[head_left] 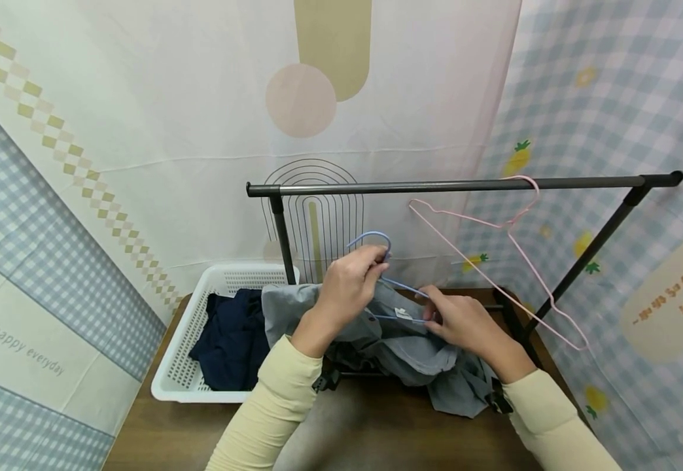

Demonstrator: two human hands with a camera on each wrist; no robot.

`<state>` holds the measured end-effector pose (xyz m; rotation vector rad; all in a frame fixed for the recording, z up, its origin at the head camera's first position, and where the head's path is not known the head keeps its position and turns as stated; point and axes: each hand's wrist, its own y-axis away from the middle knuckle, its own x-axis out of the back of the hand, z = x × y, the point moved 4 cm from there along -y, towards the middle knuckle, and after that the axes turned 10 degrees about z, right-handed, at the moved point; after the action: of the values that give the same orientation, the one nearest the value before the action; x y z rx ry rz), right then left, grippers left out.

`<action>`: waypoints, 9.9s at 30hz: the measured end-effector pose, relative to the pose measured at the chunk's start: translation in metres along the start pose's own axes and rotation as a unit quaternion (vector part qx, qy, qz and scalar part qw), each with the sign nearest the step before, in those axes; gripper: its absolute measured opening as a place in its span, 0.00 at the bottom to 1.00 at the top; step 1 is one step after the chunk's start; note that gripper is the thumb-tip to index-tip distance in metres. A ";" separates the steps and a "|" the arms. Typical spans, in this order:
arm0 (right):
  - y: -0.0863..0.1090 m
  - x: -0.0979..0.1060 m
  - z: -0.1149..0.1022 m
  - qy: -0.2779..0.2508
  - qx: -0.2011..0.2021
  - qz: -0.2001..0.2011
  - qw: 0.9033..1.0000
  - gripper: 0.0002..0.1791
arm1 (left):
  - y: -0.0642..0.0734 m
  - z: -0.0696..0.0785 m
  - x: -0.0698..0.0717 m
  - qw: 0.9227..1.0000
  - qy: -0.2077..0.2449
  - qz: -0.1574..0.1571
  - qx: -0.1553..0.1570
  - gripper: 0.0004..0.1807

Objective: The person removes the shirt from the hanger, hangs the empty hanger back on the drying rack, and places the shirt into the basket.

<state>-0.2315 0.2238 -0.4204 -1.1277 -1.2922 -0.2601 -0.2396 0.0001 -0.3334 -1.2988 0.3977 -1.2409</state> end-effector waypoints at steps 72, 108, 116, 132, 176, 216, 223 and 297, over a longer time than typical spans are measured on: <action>0.064 0.112 0.038 0.056 -0.108 0.061 0.991 0.23 | 0.063 -0.089 0.020 0.978 -0.039 -0.005 0.207 0.11; 0.074 0.082 0.080 0.115 -0.282 0.130 0.944 0.19 | 0.189 -0.023 -0.109 0.974 0.033 -0.090 0.204 0.08; 0.081 0.087 0.090 0.110 -0.325 0.108 0.933 0.20 | 0.204 -0.012 -0.120 0.968 0.013 -0.144 0.206 0.09; 0.102 0.104 0.117 0.112 -0.411 0.053 0.903 0.25 | 0.218 0.012 -0.127 0.902 -0.020 -0.362 0.233 0.26; 0.124 -0.041 0.052 -0.020 -0.201 0.134 0.970 0.35 | 0.243 -0.075 -0.073 0.920 -0.061 -0.279 0.269 0.49; 0.150 -0.065 0.102 -0.058 -0.422 0.064 0.903 0.27 | 0.260 -0.075 -0.098 0.907 0.022 -0.268 0.324 0.43; 0.117 -0.038 0.079 -0.121 -0.407 0.098 0.900 0.29 | 0.257 -0.070 -0.101 0.908 0.039 -0.263 0.323 0.48; 0.081 -0.179 0.015 -0.126 -0.111 -0.122 0.978 0.73 | 0.252 -0.102 -0.088 0.916 -0.058 -0.344 0.200 0.74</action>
<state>-0.2420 0.2000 -0.6162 -1.2176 -1.6621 -0.4650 -0.2399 -0.0281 -0.6175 -1.1739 -0.4323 -1.7016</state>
